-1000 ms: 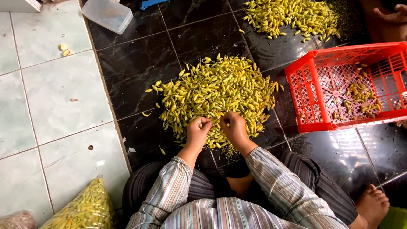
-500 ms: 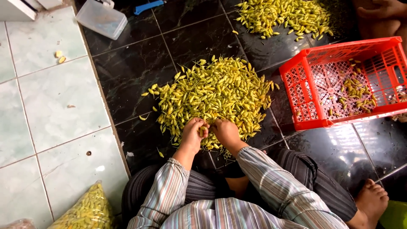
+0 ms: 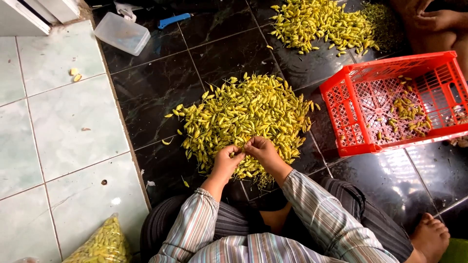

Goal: Manually sorting and cleaning green flower buds from a pile on the floor into a red plastic crate.

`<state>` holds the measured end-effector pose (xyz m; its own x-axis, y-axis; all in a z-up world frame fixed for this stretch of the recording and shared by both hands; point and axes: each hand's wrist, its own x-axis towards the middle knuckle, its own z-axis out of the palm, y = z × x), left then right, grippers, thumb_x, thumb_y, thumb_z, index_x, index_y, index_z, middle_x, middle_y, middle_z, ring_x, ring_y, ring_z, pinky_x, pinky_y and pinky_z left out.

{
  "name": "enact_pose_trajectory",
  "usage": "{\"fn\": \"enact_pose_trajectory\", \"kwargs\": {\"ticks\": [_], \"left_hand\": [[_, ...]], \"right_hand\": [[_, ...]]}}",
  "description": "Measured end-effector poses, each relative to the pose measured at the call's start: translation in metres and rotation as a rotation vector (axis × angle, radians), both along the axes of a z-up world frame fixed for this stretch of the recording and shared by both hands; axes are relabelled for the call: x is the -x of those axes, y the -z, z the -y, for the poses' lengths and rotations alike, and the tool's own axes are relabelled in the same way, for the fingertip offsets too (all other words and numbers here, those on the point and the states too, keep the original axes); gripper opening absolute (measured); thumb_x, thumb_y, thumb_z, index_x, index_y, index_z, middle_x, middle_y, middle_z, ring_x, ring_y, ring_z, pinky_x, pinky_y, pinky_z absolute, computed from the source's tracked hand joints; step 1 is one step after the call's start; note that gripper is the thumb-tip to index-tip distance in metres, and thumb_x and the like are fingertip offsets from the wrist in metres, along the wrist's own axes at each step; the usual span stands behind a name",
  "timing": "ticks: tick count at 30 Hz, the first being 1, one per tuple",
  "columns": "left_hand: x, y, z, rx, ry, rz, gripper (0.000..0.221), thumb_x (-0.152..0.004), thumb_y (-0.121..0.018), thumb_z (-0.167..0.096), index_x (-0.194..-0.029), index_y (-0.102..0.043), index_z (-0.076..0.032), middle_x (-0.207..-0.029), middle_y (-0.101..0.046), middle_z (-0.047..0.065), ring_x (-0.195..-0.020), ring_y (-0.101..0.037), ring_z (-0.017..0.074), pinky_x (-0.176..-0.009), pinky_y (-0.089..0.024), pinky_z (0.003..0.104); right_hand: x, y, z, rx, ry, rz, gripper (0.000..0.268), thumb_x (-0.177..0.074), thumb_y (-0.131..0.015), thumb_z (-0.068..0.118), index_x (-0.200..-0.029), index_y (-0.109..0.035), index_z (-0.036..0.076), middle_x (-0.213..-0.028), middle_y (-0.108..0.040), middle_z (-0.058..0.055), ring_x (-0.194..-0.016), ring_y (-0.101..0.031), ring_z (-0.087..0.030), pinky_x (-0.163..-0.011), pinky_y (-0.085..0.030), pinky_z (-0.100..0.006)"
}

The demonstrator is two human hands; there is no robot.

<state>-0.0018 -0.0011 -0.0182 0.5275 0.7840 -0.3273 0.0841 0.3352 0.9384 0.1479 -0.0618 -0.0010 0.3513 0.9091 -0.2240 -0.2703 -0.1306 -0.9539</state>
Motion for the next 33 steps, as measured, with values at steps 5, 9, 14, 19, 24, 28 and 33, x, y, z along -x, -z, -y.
{"fn": "enact_pose_trajectory", "kwargs": {"ticks": [5,9,14,19,24,28,33], "left_hand": [[-0.003,0.010,0.000,-0.043,0.015,-0.015,0.007,-0.082,-0.079,-0.006,-0.083,-0.073,-0.003,-0.063,-0.060,0.003,-0.050,-0.050,0.0050,-0.041,-0.039,0.018],[0.001,0.010,-0.001,0.098,-0.001,0.072,0.009,-0.091,-0.070,-0.008,-0.084,-0.068,-0.002,-0.062,-0.060,0.006,-0.047,-0.051,0.0090,-0.039,-0.039,0.021],[0.000,-0.006,-0.010,0.349,-0.069,0.343,0.011,-0.093,-0.055,-0.015,-0.086,-0.058,-0.008,-0.070,-0.059,0.007,-0.055,-0.055,0.0113,-0.044,-0.042,0.022],[0.002,0.008,-0.013,0.396,-0.076,0.417,0.015,-0.092,-0.055,-0.021,-0.082,-0.055,-0.009,-0.073,-0.061,0.011,-0.055,-0.056,0.0156,-0.043,-0.041,0.024],[0.004,0.007,-0.014,0.481,-0.081,0.457,0.015,-0.091,-0.054,-0.021,-0.083,-0.054,-0.008,-0.073,-0.061,0.013,-0.056,-0.056,0.0177,-0.043,-0.041,0.026],[0.004,0.013,-0.015,0.448,-0.081,0.419,0.014,-0.093,-0.056,-0.017,-0.083,-0.055,-0.008,-0.074,-0.063,0.013,-0.055,-0.057,0.0172,-0.042,-0.041,0.025],[0.002,0.022,-0.017,0.469,-0.053,0.433,0.013,-0.092,-0.056,-0.017,-0.086,-0.058,-0.006,-0.075,-0.065,0.017,-0.055,-0.058,0.0207,-0.042,-0.042,0.028]], "right_hand": [[-0.007,0.016,0.005,0.091,0.007,0.387,0.012,-0.093,-0.076,0.011,-0.088,-0.068,0.002,-0.068,-0.070,-0.012,-0.062,-0.061,-0.016,-0.057,-0.044,-0.027],[-0.028,0.025,0.006,0.188,-0.136,0.774,0.011,-0.091,-0.078,0.018,-0.091,-0.073,0.008,-0.073,-0.073,-0.011,-0.064,-0.070,-0.029,-0.061,-0.053,-0.037],[-0.063,0.037,0.015,0.303,-0.508,1.020,0.014,-0.082,-0.075,0.022,-0.088,-0.076,0.009,-0.081,-0.077,-0.012,-0.075,-0.073,-0.037,-0.070,-0.056,-0.049],[-0.060,0.084,-0.009,0.169,-0.032,1.391,0.023,-0.080,-0.079,0.027,-0.095,-0.067,0.014,-0.086,-0.068,-0.007,-0.077,-0.070,-0.033,-0.067,-0.056,-0.045],[-0.055,0.086,-0.028,0.156,0.167,1.695,0.035,-0.077,-0.078,0.035,-0.104,-0.060,0.019,-0.093,-0.060,-0.002,-0.092,-0.069,-0.028,-0.076,-0.054,-0.042],[-0.057,0.098,-0.030,0.109,0.160,1.762,0.031,-0.076,-0.079,0.034,-0.097,-0.061,0.020,-0.090,-0.063,-0.002,-0.087,-0.070,-0.027,-0.077,-0.053,-0.041],[-0.057,0.102,-0.032,0.134,0.128,1.720,0.036,-0.074,-0.078,0.032,-0.103,-0.062,0.019,-0.092,-0.067,-0.003,-0.094,-0.071,-0.027,-0.082,-0.052,-0.041]]}}
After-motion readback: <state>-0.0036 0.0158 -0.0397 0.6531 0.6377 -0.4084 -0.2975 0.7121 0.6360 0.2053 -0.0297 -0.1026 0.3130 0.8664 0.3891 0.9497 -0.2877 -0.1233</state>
